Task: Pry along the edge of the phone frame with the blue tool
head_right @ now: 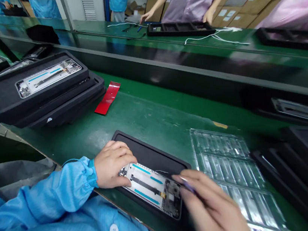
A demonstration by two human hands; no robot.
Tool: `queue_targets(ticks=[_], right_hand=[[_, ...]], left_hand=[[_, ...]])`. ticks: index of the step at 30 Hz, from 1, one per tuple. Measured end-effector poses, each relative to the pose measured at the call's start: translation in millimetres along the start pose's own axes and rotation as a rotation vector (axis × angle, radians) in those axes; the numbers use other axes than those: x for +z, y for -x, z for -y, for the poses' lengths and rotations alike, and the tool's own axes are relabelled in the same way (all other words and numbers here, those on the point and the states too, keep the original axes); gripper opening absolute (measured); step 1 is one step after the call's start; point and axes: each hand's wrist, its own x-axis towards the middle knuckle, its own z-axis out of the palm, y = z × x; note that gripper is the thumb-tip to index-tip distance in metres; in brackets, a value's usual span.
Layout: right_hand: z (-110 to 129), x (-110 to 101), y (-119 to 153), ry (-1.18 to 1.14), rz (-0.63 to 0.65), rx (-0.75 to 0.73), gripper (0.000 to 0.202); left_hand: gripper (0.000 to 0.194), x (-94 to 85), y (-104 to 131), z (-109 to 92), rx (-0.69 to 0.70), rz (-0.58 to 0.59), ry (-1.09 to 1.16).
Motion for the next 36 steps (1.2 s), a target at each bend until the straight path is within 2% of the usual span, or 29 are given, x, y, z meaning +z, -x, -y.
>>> queue_targets(ticks=[3,7,10,17,23,29,36], right_hand=[[1.5,1.0,4.5,-0.096,-0.113,0.143,0.027],[2.3,27.1,10.6,-0.079,-0.114,0.068,0.018],[2.4,38.2,13.1,-0.036,-0.144,0.078,0.014],[5.6,33.4,9.9,-0.044,-0.098,0.079,0.013],[2.8,42.0,11.7,-0.008,-0.126,0.057,0.015],[-3.1,42.1,10.8,0.003,-0.145,0.142,0.021],[5.5,37.2,10.0,-0.095,-0.139,0.157,0.017]], left_hand=[[0.062,0.6,-0.3,0.7,-0.003,-0.003,-0.002],[0.059,0.3,-0.8,0.8,-0.005,0.004,-0.004],[0.059,-0.7,-0.7,-0.3,0.001,-0.001,0.000],[0.057,-5.5,-0.1,-5.2,-0.017,-0.019,0.004],[0.056,-5.3,-0.5,-4.7,-0.008,-0.013,0.004],[0.058,-2.4,-0.8,-2.1,-0.010,-0.001,0.020],[0.055,-4.6,-0.7,-4.8,-0.014,-0.006,0.020]])
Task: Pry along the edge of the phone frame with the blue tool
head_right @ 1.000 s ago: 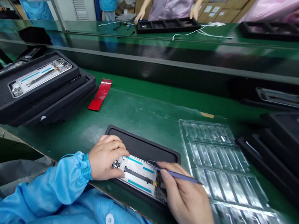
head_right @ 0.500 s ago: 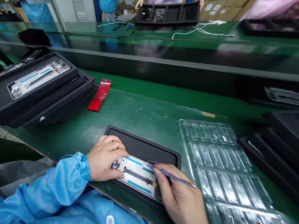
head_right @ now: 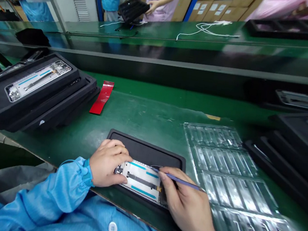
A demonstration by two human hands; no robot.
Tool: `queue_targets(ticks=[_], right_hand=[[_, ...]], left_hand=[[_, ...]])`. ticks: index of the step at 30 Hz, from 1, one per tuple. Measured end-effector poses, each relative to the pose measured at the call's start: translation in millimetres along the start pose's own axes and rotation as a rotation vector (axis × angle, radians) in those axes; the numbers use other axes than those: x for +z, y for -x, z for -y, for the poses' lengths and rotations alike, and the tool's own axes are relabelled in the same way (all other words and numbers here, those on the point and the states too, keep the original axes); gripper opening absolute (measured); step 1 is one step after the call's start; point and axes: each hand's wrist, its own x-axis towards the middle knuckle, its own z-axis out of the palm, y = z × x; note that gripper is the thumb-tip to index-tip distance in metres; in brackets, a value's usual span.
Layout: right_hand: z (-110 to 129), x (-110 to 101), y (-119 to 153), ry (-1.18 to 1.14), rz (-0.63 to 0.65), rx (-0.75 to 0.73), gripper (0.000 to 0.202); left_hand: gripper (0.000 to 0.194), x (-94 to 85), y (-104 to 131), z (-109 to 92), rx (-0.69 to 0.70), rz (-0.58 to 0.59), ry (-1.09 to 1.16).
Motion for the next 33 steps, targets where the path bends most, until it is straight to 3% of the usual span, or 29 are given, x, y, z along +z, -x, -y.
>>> queue_targets(ticks=[14,29,33], right_hand=[[2.0,3.4,-1.8,0.041,0.011,-0.113,0.011],[1.2,3.6,-1.8,0.057,0.012,-0.136,0.011],[6.6,-6.8,-0.4,0.040,-0.024,-0.139,0.009]], left_hand=[[0.058,4.2,0.1,5.4,0.037,-0.021,0.002],[0.057,4.0,0.0,5.7,0.041,-0.035,0.007],[0.056,6.5,1.6,4.1,0.063,-0.077,0.036]])
